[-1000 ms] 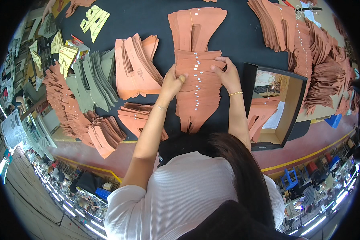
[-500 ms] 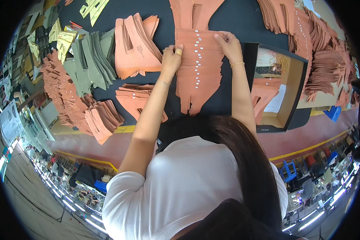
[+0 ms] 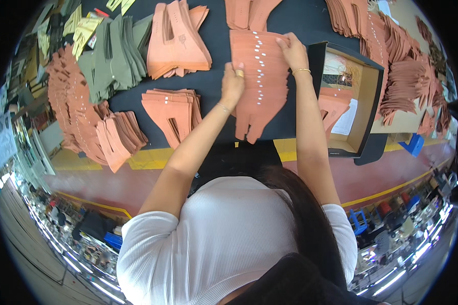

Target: The person repeatedly picks up pink fabric pieces from a table, aligns them, and stacks them into neat piles. The person occasionally moves stacks to different positions on the table and continues stacking more pieces.

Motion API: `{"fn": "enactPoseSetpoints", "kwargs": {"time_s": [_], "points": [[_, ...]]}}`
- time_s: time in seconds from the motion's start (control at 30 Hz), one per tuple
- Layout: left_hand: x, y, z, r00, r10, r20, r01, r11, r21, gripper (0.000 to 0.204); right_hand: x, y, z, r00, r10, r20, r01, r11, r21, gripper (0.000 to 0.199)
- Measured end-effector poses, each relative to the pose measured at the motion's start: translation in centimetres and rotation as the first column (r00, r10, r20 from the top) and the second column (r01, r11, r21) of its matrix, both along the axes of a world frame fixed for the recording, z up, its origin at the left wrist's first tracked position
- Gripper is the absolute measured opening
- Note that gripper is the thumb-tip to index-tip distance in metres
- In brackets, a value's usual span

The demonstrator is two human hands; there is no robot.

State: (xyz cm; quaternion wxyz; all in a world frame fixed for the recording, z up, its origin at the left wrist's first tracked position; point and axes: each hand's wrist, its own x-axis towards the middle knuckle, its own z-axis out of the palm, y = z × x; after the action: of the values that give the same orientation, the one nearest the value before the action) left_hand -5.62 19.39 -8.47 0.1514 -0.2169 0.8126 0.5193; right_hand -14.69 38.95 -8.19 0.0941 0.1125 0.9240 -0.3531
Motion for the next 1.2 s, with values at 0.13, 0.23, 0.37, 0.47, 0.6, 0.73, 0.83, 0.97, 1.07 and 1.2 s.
{"fn": "enactPoseSetpoints", "kwargs": {"time_s": [0.13,0.23,0.37,0.47,0.6,0.73,0.83,0.97,1.07,1.2], "points": [[3.2,3.3,-0.1,0.999,-0.024,0.048,0.023,1.0,0.013,0.043,1.4,1.1,1.1,0.999,0.033,0.008,-0.034,0.978,0.204,0.029],[4.2,4.9,0.7,0.996,-0.086,-0.018,0.084,0.994,-0.069,0.047,2.6,-0.1,2.9,0.921,0.133,-0.366,-0.004,0.943,0.331,0.04],[6.9,2.3,4.2,0.982,-0.135,-0.128,0.1,0.962,-0.253,0.059,5.3,-3.8,6.3,0.832,0.215,-0.512,-0.131,0.972,0.196,0.041],[9.7,-5.2,7.4,0.944,-0.048,-0.326,0.068,0.997,0.049,0.053,8.5,-8.7,7.7,0.852,0.257,-0.456,-0.311,0.949,-0.047,0.025],[13.2,-16.1,10.2,0.899,0.086,-0.43,-0.202,0.952,-0.231,0.048,13.1,-16.6,8.3,0.804,0.433,-0.408,-0.527,0.837,-0.15,0.019],[12.7,-22.5,8.3,0.893,0.449,0.026,-0.449,0.894,0.006,0.067,13.9,-22.1,6.8,0.888,0.418,-0.19,-0.449,0.878,-0.167,0.05],[13.0,-24.0,7.1,0.877,0.407,0.256,-0.481,0.76,0.438,0.06,12.4,-23.5,5.1,0.885,0.459,0.084,-0.427,0.869,-0.249,0.066],[13.0,-24.7,6.2,0.887,0.341,0.311,-0.46,0.699,0.548,0.055,12.4,-22.8,4.2,0.795,0.606,-0.033,-0.601,0.778,-0.182,0.064],[12.9,-25.9,6.0,0.899,0.278,0.339,-0.436,0.653,0.619,0.063,13.7,-23.0,4.9,0.826,0.559,-0.078,-0.563,0.804,-0.193,0.062],[13.2,-27.3,6.3,0.934,0.169,0.314,-0.35,0.608,0.713,0.064,16.2,-23.7,6.4,0.81,0.54,-0.229,-0.572,0.813,-0.104,0.064]]}}
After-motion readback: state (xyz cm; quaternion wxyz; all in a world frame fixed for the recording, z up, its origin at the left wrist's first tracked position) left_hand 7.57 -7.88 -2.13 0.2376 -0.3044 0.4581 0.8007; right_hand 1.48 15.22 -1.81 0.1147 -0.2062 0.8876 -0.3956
